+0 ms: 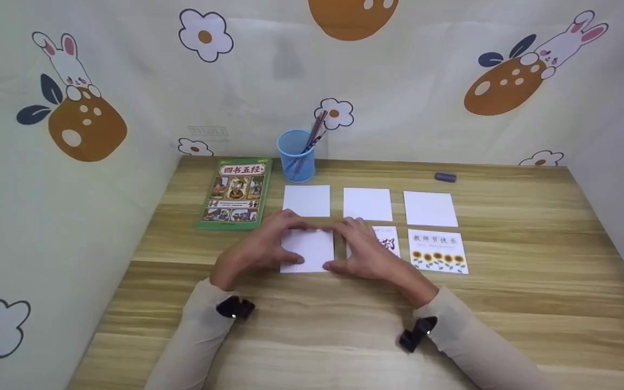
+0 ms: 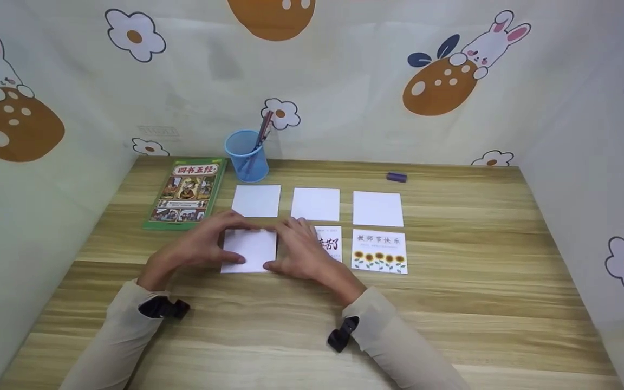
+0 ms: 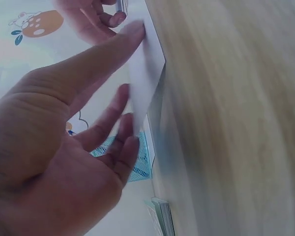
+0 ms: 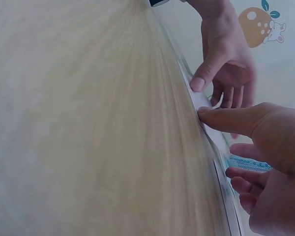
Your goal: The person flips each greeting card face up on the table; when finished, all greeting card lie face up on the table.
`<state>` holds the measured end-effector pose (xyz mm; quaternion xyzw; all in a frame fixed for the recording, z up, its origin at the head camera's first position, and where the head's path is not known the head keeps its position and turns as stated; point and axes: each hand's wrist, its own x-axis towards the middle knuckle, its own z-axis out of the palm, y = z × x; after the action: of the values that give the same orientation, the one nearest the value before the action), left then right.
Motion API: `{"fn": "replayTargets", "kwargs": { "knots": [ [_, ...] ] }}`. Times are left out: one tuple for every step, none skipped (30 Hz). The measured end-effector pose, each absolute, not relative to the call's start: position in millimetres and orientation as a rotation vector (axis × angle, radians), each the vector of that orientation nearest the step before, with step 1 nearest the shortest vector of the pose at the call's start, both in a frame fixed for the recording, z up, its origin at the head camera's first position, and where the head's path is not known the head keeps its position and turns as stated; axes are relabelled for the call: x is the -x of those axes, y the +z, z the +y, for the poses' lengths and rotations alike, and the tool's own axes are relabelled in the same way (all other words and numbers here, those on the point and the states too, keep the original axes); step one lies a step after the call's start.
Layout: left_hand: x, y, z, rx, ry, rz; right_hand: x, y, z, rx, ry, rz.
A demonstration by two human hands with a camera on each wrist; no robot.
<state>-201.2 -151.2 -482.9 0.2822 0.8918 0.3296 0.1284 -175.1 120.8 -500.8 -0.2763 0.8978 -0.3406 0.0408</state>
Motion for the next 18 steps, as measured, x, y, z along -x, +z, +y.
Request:
{"fn": "replayTargets", "kwargs": {
  "knots": [
    [202,-483,-151,-0.844,0.978,2.604,175,-501,121,0.856,-1.062,2.753],
    [202,-483,-151,-0.864,0.995,2.616,176,-501,120,0.86,-1.081,2.752],
    [202,-483,-150,-0.884,1.015,2.629,177,-501,120,0.862,-1.118,2.739],
    [203,-483,-149,-0.903,1.033,2.644,177,-501,119,0.861,-1.159,2.725],
    [203,-483,-149,-0.921,1.055,2.66,178,-500,119,0.852,-1.202,2.704],
    [203,-483,-148,-0.926,1.076,2.677,178,-500,118,0.843,-1.251,2.678],
    [203,-483,-147,-0.929,1.097,2.692,178,-500,118,0.828,-1.301,2.649],
    [203,-483,-147,-0.927,1.123,2.702,179,-499,118,0.815,-1.35,2.618],
    [203,-483,-146,-0.921,1.147,2.713,179,-499,117,0.802,-1.401,2.586],
    [203,-482,-145,-0.91,1.161,2.727,179,-498,117,0.787,-1.442,2.562],
    [203,-482,-145,-0.893,1.172,2.739,179,-498,116,0.775,-1.485,2.539],
    [203,-482,-144,-0.878,1.18,2.752,179,-497,116,0.764,-1.529,2.516],
    [203,-481,-143,-0.87,1.188,2.767,178,-497,116,0.753,-1.573,2.491],
    [203,-480,-142,-0.862,1.196,2.781,178,-496,115,0.747,-1.613,2.469],
    [203,-480,-141,-0.855,1.2,2.796,178,-496,115,0.738,-1.651,2.45],
    [202,-479,-141,-0.849,1.215,2.802,177,-495,115,0.728,-1.684,2.437],
    [202,-479,-140,-0.846,1.24,2.796,177,-495,115,0.719,-1.71,2.429],
    [202,-478,-139,-0.852,1.267,2.786,177,-494,115,0.708,-1.732,2.423]
  ]
}}
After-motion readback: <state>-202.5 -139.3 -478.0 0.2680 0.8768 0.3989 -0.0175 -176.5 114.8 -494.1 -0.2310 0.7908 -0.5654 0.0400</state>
